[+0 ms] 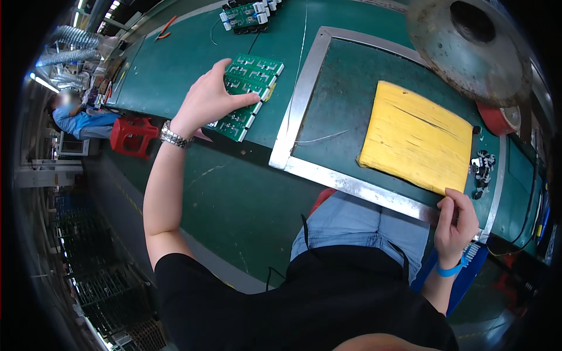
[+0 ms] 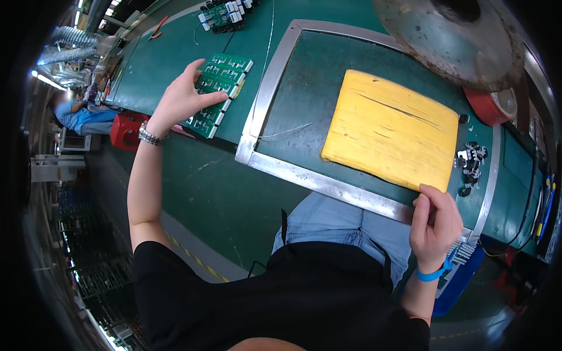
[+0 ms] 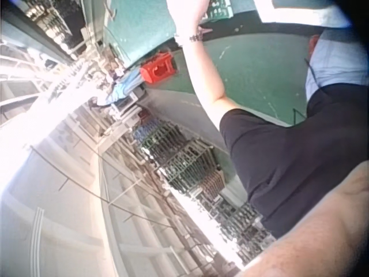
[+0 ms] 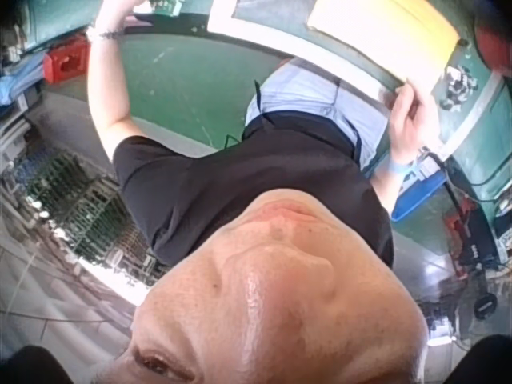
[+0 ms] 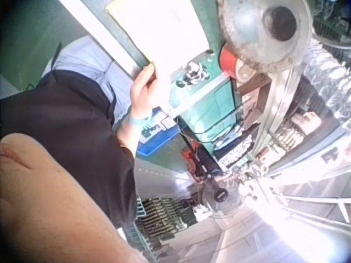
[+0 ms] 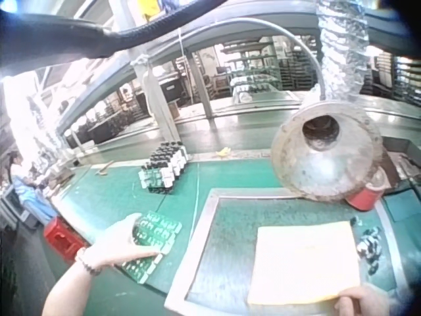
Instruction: The person solders electronic components onto a printed circuit board using a soldering iron and solder wire.
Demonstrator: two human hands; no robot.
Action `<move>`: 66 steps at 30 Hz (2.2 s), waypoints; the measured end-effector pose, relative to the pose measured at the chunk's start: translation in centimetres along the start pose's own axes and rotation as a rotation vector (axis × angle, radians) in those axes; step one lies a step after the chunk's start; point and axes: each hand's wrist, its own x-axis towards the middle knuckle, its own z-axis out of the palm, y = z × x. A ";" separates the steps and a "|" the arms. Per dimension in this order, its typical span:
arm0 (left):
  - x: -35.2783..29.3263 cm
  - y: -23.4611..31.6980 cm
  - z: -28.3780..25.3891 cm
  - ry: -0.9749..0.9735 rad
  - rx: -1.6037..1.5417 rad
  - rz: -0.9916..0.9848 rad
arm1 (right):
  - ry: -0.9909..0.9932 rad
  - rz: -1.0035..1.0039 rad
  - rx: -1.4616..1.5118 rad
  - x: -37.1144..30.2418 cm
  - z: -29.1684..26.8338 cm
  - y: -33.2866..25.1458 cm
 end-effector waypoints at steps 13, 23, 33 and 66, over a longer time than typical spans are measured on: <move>-6.1 6.0 -1.0 0.518 0.255 0.719 | 0.174 -0.274 0.346 4.4 3.0 -4.3; -9.9 13.1 -1.9 0.387 -0.183 0.857 | 0.102 -0.361 0.390 6.0 4.3 -6.1; -8.4 10.0 5.8 -0.094 -1.606 0.345 | -0.354 0.107 0.721 8.7 1.9 -4.1; -10.2 5.2 7.0 -0.033 -1.765 0.325 | -0.280 0.230 0.674 7.2 5.5 -5.4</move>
